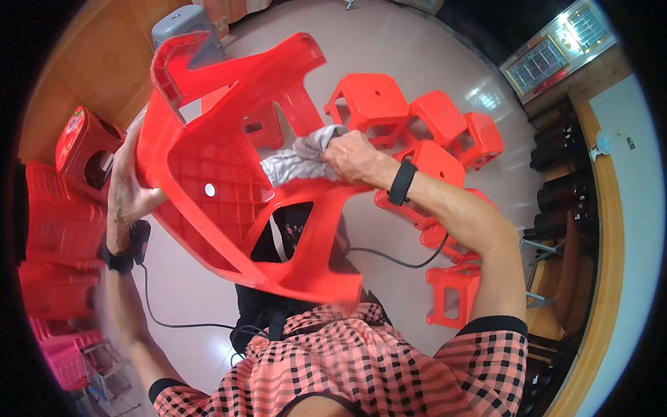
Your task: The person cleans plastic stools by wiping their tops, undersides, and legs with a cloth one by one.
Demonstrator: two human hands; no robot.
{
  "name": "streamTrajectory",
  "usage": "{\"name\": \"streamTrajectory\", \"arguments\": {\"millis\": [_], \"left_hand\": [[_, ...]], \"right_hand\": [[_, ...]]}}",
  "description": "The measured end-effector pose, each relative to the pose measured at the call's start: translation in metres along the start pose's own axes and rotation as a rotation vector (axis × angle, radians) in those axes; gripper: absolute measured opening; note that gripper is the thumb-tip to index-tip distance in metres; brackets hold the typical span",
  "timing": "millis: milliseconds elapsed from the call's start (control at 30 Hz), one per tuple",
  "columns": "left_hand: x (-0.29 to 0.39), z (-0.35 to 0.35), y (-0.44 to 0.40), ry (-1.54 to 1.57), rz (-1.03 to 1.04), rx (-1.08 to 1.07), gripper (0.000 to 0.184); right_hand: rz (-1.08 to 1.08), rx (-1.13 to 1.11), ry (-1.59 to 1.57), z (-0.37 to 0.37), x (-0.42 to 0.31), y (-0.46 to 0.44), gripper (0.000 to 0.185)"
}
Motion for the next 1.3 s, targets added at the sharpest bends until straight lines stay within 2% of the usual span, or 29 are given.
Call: {"name": "streamTrajectory", "arguments": {"millis": [67, 100, 167, 200, 267, 367, 500, 600, 667, 700, 767, 833, 900, 967, 1033, 1133, 1167, 1233, 1300], "left_hand": [[0.009, 0.002, -0.003, -0.030, 0.068, -0.011, 0.082], [0.004, 0.004, -0.004, 0.001, 0.008, -0.032, 0.082], [-0.007, 0.005, -0.007, 0.057, -0.114, -0.069, 0.081], [-0.010, 0.003, -0.006, 0.068, -0.111, -0.060, 0.081], [-0.016, 0.002, -0.004, 0.091, -0.104, -0.048, 0.081], [-0.005, -0.002, -0.002, 0.060, -0.051, -0.012, 0.081], [-0.006, -0.005, 0.000, 0.014, -0.068, 0.000, 0.082], [-0.004, -0.003, 0.004, 0.060, 0.012, -0.002, 0.084], [-0.009, -0.002, 0.007, 0.077, 0.021, -0.003, 0.085], [-0.011, -0.004, 0.009, 0.078, 0.026, -0.002, 0.085], [-0.015, -0.005, 0.012, 0.106, -0.008, 0.001, 0.085], [-0.024, -0.011, 0.017, 0.086, -0.033, 0.039, 0.085], [-0.031, -0.015, 0.020, 0.085, -0.046, 0.058, 0.084], [-0.035, -0.015, 0.021, 0.108, -0.046, 0.051, 0.085], [-0.034, -0.015, 0.020, 0.072, -0.026, 0.058, 0.086], [-0.030, -0.014, 0.017, 0.055, -0.009, 0.057, 0.089], [-0.030, -0.012, 0.019, 0.056, -0.013, 0.054, 0.090], [-0.026, -0.009, 0.019, 0.088, -0.032, 0.012, 0.093], [-0.030, -0.006, 0.021, 0.112, -0.048, -0.028, 0.102]], "right_hand": [[0.014, -0.148, 0.048, 0.019, -0.001, -0.003, 0.031], [-0.048, 0.044, -0.014, -0.018, -0.011, 0.004, 0.026], [0.003, 0.588, -0.170, -0.077, 0.008, 0.011, 0.025], [0.022, 0.858, -0.248, -0.108, 0.018, 0.017, 0.025], [0.306, 0.885, -0.406, -0.142, 0.053, 0.016, 0.025], [0.427, 0.800, -0.135, -0.151, 0.081, -0.024, 0.032], [0.213, 0.767, -0.120, -0.120, 0.040, -0.087, 0.036], [-0.060, 0.708, -0.149, -0.114, -0.007, -0.128, 0.036], [-0.201, 0.659, -0.499, -0.112, -0.030, -0.125, 0.037], [-0.176, 0.585, -0.548, -0.109, -0.045, -0.132, 0.036], [-0.112, 0.597, -0.571, -0.091, -0.048, -0.159, 0.035], [-0.086, 0.727, -0.576, -0.054, -0.034, -0.191, 0.034], [-0.162, 0.782, -0.684, -0.070, -0.045, -0.191, 0.035], [-0.127, 0.517, -0.949, -0.082, -0.064, -0.175, 0.034], [-0.597, 0.626, -0.884, -0.101, -0.101, -0.170, 0.025], [-0.555, 0.305, -1.621, -0.147, -0.154, -0.154, 0.026], [-0.836, 0.013, -1.768, -0.158, -0.158, -0.149, 0.026], [-1.017, -0.061, -1.749, -0.168, -0.158, -0.125, 0.026], [-0.786, 0.349, -1.443, -0.172, -0.138, -0.114, 0.026]]}}
Point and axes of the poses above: each hand's wrist, its own y-axis away from the middle knuckle, its own z-axis out of the palm, x = y × z, the point moved 10 cm from there along -y, towards the middle knuckle, and after that the axes turned 10 degrees about -z, right-handed, at the moved point
